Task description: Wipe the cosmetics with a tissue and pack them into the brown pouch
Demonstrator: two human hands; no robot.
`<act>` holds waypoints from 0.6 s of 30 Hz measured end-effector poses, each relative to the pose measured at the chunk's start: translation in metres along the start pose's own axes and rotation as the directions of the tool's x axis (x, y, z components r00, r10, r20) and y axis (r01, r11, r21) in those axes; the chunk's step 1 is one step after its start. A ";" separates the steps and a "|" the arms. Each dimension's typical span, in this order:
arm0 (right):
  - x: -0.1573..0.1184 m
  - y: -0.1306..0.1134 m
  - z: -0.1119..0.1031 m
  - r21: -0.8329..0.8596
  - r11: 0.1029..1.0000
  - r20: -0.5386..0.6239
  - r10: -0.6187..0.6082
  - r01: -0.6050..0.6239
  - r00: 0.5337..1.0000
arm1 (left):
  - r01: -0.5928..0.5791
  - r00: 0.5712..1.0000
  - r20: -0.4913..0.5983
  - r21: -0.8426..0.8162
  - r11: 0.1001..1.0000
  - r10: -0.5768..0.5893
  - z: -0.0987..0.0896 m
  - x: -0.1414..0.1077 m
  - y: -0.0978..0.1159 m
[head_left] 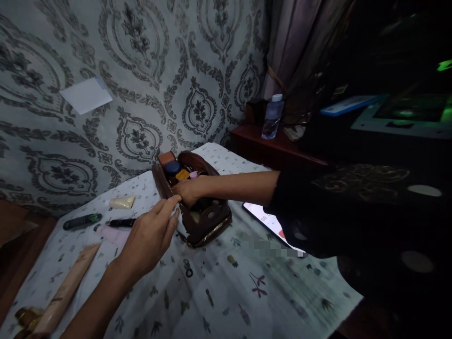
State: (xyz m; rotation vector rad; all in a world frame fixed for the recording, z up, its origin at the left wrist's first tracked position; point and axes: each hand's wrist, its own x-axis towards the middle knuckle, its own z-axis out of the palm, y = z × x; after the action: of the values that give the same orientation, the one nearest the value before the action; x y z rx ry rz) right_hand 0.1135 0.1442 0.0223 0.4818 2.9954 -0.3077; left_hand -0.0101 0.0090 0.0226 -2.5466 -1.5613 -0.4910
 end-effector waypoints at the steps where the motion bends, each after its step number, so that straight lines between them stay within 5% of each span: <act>1: -0.001 -0.001 -0.002 -0.020 1.000 0.022 0.010 -0.010 1.000 | 0.001 1.000 0.005 -0.001 1.000 -0.001 0.000 0.000 0.000; 12: -0.015 -0.006 -0.008 -0.156 0.987 0.138 0.055 -0.033 0.989 | -0.010 1.000 0.003 -0.025 1.000 0.010 0.002 0.000 0.000; 18: -0.016 -0.003 -0.006 -0.106 0.994 0.104 0.042 -0.031 0.994 | -0.028 1.000 -0.004 -0.024 0.999 0.028 0.003 0.000 0.000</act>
State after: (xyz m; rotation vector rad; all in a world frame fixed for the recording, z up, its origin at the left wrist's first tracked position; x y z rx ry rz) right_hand 0.1269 0.1381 0.0310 0.4925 2.8787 -0.1669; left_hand -0.0097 0.0100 0.0198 -2.5808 -1.5253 -0.5138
